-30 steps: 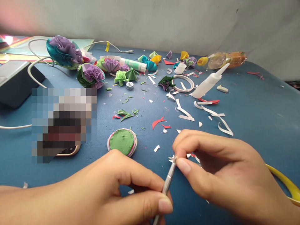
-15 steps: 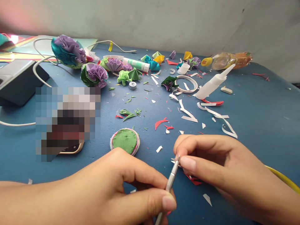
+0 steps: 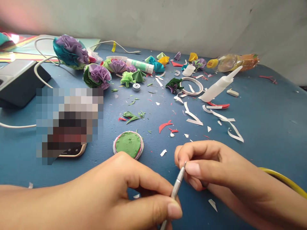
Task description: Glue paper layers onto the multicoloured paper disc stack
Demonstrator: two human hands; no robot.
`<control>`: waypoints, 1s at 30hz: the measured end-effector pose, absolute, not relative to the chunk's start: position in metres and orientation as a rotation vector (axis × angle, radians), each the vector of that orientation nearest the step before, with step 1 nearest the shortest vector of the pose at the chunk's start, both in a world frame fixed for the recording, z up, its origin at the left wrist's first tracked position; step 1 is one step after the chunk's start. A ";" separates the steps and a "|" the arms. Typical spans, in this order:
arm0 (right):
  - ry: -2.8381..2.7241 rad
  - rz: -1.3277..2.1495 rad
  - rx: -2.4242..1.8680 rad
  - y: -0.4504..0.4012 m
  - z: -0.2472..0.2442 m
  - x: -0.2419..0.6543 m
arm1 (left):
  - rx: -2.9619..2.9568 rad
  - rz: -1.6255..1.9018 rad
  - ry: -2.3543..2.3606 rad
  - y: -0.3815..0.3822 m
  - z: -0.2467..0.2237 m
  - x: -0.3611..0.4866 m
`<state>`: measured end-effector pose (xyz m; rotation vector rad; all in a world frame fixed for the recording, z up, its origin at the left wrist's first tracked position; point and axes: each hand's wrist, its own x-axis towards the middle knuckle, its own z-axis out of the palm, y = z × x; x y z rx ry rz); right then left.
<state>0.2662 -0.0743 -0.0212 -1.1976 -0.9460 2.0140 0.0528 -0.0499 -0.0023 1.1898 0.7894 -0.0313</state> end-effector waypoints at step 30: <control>-1.232 1.866 -1.368 -0.076 -0.021 0.273 | 1.348 -0.065 0.982 -0.054 0.001 0.050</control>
